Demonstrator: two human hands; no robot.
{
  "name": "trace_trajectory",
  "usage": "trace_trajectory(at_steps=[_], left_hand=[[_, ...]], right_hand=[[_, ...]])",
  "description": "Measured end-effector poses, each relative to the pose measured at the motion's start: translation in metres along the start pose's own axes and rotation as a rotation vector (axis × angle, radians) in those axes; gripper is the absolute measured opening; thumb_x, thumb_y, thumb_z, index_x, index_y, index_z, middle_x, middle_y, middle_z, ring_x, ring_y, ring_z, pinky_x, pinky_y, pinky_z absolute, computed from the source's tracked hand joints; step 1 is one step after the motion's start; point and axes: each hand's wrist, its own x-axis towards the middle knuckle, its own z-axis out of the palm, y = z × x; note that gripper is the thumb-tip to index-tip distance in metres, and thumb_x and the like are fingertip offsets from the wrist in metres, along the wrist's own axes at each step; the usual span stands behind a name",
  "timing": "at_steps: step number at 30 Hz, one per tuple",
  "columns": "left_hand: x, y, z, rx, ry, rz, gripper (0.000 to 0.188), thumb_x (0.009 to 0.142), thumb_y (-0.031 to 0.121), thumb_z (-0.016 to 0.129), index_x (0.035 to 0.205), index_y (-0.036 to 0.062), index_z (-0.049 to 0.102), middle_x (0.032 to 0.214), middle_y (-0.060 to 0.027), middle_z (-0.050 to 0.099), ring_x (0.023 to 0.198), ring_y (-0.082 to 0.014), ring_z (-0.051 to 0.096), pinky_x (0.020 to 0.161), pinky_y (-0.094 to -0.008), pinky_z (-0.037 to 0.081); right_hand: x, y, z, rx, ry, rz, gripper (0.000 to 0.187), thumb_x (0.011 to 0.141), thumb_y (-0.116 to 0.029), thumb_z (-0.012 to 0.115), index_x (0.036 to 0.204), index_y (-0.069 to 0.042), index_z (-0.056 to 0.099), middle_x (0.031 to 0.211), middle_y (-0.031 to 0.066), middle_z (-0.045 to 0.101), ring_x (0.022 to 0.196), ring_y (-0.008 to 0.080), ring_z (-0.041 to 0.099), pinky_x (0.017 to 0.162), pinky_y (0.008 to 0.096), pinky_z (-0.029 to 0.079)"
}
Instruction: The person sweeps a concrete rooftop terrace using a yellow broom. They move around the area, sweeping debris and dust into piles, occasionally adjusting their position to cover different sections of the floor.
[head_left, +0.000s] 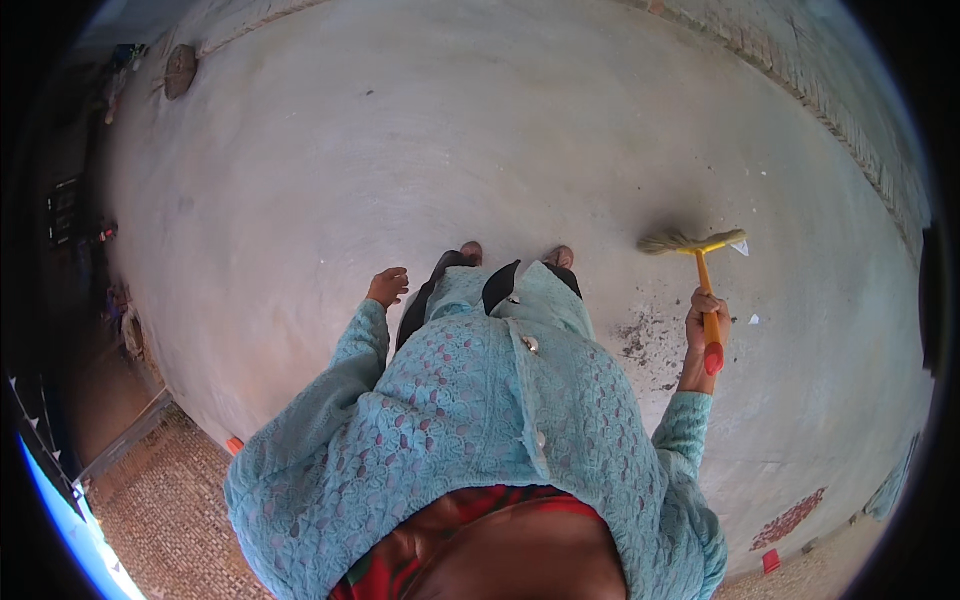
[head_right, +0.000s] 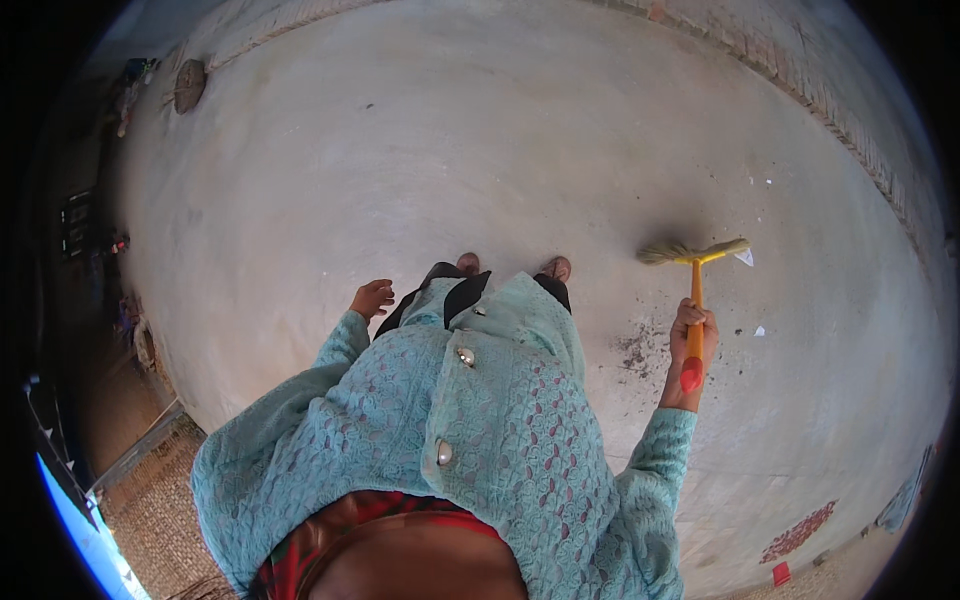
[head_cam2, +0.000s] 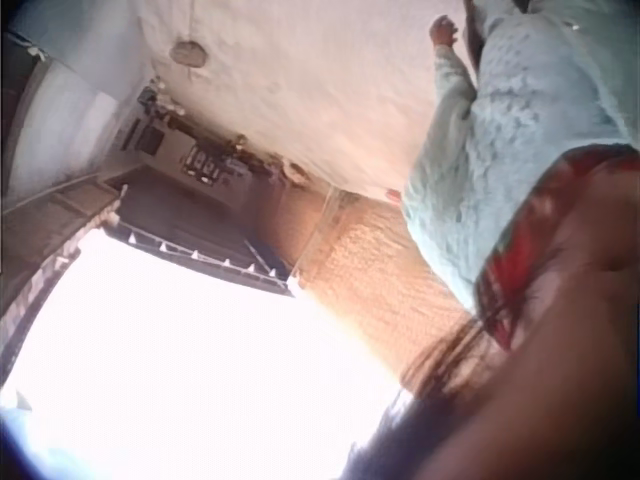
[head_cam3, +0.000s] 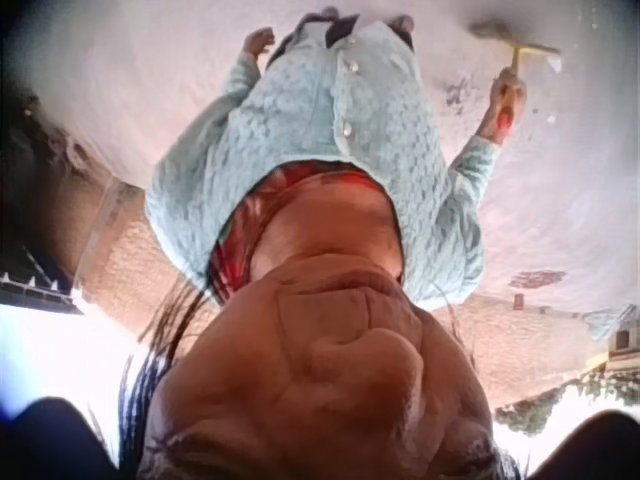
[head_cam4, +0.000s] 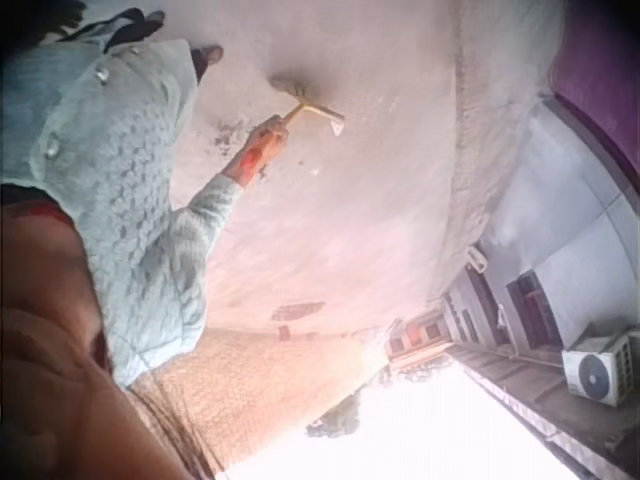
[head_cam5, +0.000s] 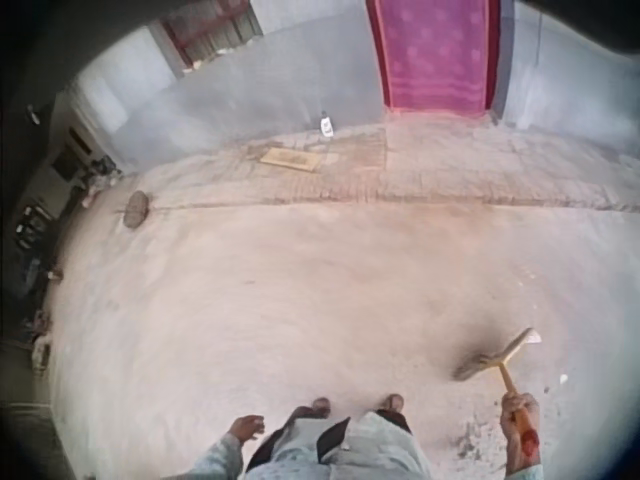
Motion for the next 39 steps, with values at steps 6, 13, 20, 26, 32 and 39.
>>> trace_trajectory(at_steps=[6, 13, 20, 26, 32, 39], left_hand=[[-0.008, 0.002, -0.012, -0.049, 0.069, -0.019, 0.029, 0.07, 0.017, 0.051, 0.099, 0.0113, 0.054, 0.077, -0.0008, 0.056, 0.069, -0.0136, 0.056, 0.05, -0.028, 0.043], [0.036, -0.016, -0.03, -0.132, 0.039, -0.201, 0.025, 0.074, 0.017, 0.048, 0.098, 0.0143, 0.053, 0.08, -0.0003, 0.057, 0.069, -0.0138, 0.057, 0.053, -0.0314, 0.045], [0.11, 0.047, -0.042, -0.251, -0.038, -0.175, 0.019, 0.076, 0.02, 0.045, 0.091, 0.0144, 0.054, 0.076, 0.0005, 0.056, 0.065, -0.0117, 0.057, 0.05, -0.0307, 0.044], [0.149, 0.081, -0.083, -0.266, -0.036, -0.089, 0.03, 0.076, 0.028, 0.048, 0.102, 0.0134, 0.05, 0.087, -0.0048, 0.056, 0.075, -0.0184, 0.056, 0.059, -0.0373, 0.043], [0.131, 0.097, -0.105, -0.308, 0.069, -0.196, 0.03, 0.075, 0.02, 0.047, 0.104, 0.0117, 0.05, 0.083, -0.0055, 0.056, 0.071, -0.0175, 0.057, 0.055, -0.0342, 0.044], [0.131, 0.074, -0.094, -0.154, -0.181, 0.001, 0.025, 0.075, 0.022, 0.046, 0.097, 0.0121, 0.051, 0.081, -0.0049, 0.056, 0.071, -0.018, 0.057, 0.055, -0.0352, 0.043]], right_hand=[[0.02, 0.026, 0.047, 0.025, -0.185, 0.011, 0.011, 0.071, 0.003, 0.039, 0.08, 0.009, 0.036, 0.063, 0.0037, 0.037, 0.048, 0.0064, 0.04, 0.046, 0.0169, 0.039], [0.093, 0.118, 0.108, -0.076, -0.232, 0.177, 0.015, 0.068, 0.005, 0.041, 0.082, 0.007, 0.038, 0.068, 0.0054, 0.037, 0.049, 0.0063, 0.039, 0.044, 0.0159, 0.037], [0.155, 0.239, 0.166, -0.171, -0.079, 0.489, 0.01, 0.07, 0.001, 0.043, 0.079, 0.004, 0.039, 0.064, 0.0018, 0.037, 0.045, 0.004, 0.037, 0.04, 0.0148, 0.034], [0.244, 0.336, 0.194, -0.282, -0.105, 0.698, 0.015, 0.072, 0.003, 0.041, 0.087, 0.005, 0.04, 0.07, 0.0051, 0.04, 0.048, 0.0044, 0.04, 0.041, 0.0152, 0.036], [0.369, 0.384, 0.176, -0.218, -0.028, 0.864, 0.023, 0.072, 0.002, 0.041, 0.093, 0.007, 0.034, 0.074, 0.0095, 0.04, 0.049, 0.0094, 0.042, 0.041, 0.0166, 0.038], [0.388, 0.27, 0.162, 0.141, -0.019, 0.742, 0.019, 0.07, 0.001, 0.039, 0.085, 0.009, 0.031, 0.072, 0.0091, 0.038, 0.048, 0.0101, 0.043, 0.043, 0.0181, 0.041]])
